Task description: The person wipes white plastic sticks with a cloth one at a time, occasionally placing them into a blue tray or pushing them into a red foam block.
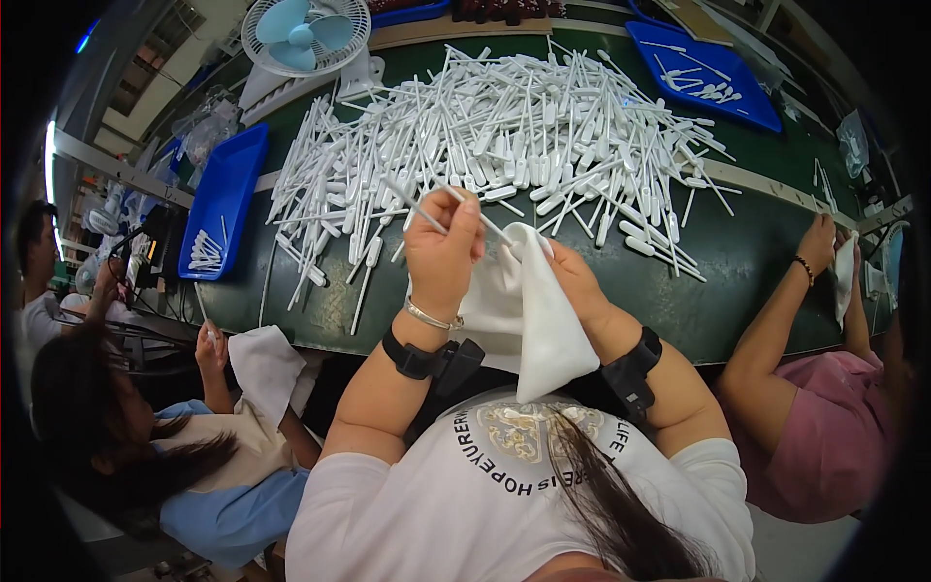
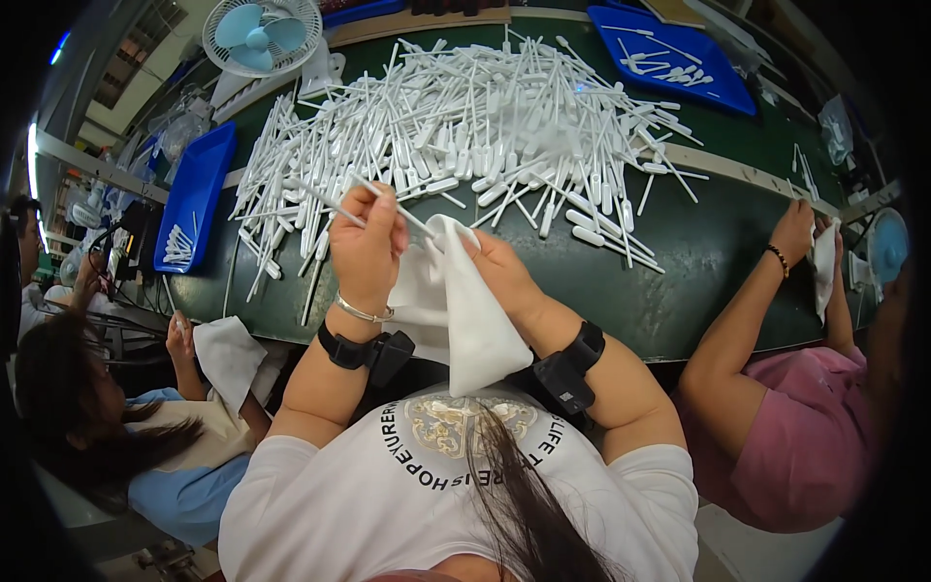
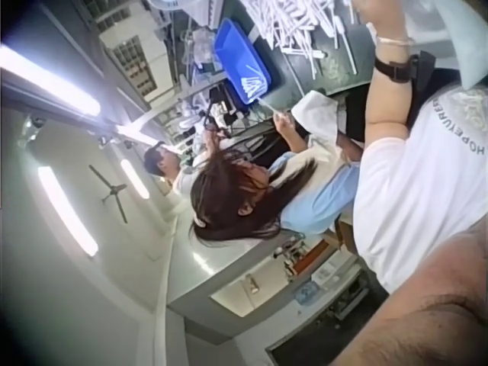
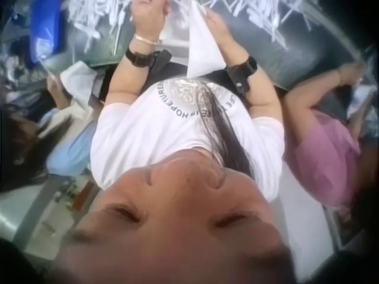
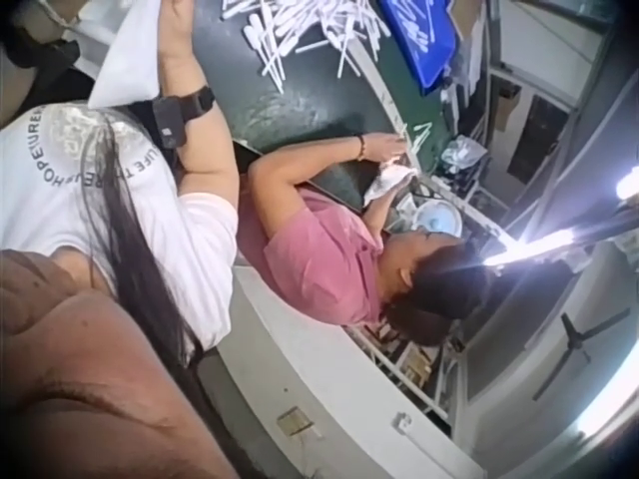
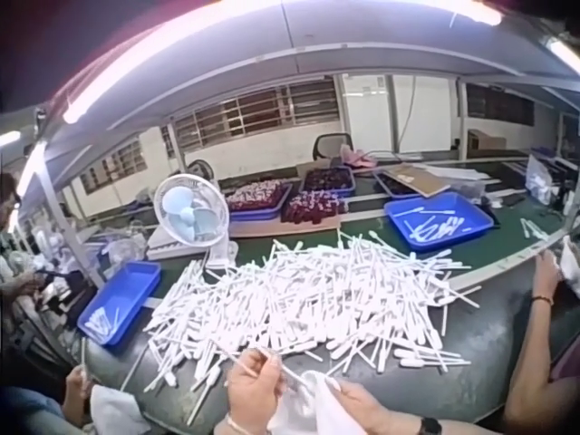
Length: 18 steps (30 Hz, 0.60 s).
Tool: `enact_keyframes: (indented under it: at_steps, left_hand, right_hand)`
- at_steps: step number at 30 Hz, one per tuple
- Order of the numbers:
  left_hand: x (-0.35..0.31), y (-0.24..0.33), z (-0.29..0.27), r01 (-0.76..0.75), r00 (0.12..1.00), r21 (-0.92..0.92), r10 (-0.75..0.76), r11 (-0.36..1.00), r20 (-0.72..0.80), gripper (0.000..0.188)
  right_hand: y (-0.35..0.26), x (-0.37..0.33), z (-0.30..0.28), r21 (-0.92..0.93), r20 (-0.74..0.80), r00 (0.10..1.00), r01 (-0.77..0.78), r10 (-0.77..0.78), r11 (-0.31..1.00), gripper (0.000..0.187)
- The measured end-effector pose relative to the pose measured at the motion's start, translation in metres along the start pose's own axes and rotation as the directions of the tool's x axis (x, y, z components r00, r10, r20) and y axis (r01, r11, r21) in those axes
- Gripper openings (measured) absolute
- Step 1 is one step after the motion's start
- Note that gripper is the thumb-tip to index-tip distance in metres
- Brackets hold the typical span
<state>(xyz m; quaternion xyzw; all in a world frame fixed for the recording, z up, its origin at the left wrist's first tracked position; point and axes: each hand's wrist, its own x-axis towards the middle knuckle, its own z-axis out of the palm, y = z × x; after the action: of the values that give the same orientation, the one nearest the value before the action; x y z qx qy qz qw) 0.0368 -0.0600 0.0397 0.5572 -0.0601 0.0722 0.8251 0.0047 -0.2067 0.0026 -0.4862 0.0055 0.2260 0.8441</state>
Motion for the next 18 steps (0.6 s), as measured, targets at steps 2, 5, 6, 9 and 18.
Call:
enact_keyframes:
  at_steps: [2,5,6,9,18]
  left_hand:
    - [-0.005,0.000,0.001,0.151,0.982,0.046,-0.155,0.988,0.112,0.012]
    - [-0.014,-0.001,-0.001,0.167,0.952,0.206,-0.212,0.964,0.220,0.013]
    - [-0.015,-0.003,-0.001,0.167,0.931,0.285,-0.246,0.944,0.269,0.014]
    - [-0.015,-0.008,-0.004,-0.013,0.936,0.454,-0.149,0.891,0.319,0.013]
    - [-0.014,-0.013,0.006,-0.721,0.670,0.507,0.286,0.473,0.685,0.014]
  right_hand:
    - [0.000,0.000,0.002,0.055,-0.004,1.000,0.008,-0.008,0.998,0.026]
    - [0.000,0.001,0.001,0.167,-0.018,1.000,0.025,-0.022,0.986,0.026]
    - [-0.001,0.003,-0.002,0.132,-0.031,0.999,0.024,-0.020,0.991,0.026]
    - [0.003,0.007,-0.010,0.067,-0.066,0.997,0.032,-0.028,0.997,0.024]
    - [0.008,0.008,-0.012,0.026,0.000,1.000,-0.019,0.019,0.999,0.019]
